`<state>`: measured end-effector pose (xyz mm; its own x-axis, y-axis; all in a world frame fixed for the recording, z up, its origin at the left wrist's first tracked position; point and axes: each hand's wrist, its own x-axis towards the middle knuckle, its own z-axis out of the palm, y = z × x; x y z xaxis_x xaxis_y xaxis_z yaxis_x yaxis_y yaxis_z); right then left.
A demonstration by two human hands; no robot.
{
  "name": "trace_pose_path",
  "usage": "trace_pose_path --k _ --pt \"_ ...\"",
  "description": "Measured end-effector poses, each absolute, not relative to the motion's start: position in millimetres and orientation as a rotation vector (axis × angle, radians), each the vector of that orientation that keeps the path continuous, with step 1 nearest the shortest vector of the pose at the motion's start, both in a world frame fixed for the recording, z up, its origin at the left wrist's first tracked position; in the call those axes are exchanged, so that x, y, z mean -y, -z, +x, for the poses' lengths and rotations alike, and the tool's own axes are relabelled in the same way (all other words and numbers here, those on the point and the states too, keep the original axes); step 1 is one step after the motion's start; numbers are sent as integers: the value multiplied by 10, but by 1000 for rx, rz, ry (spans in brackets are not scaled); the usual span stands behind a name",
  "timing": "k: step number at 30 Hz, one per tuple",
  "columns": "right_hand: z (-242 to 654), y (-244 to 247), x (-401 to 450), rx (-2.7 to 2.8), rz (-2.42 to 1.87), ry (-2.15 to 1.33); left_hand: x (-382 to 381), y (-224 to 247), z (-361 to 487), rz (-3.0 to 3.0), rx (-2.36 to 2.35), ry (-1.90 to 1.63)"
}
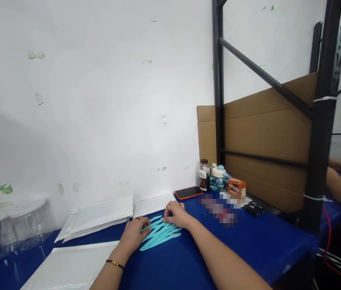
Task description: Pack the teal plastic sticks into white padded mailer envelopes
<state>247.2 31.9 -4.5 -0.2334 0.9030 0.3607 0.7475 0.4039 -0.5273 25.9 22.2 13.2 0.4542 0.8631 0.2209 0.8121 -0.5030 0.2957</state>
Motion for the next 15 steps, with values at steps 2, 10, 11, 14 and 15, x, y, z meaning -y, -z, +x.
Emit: trace_pose_path --k 2,10,11,14,15 --pt "2478 26 -318 2039 -1369 -352 -230 -143 276 2559 -1505 -512" --pt "2738 -8 -364 1959 -1436 -291 -264 -199 175 2534 -1715 -567" --pt "2778 1 -373 1940 -1462 -271 -271 -192 151 2517 -1733 -546" --pt "2845 14 -376 1872 -1547 -203 -291 -166 108 2474 -1778 -555" --pt "2841 13 -367 1865 -1557 -186 -293 -159 111 2465 -1791 -584"
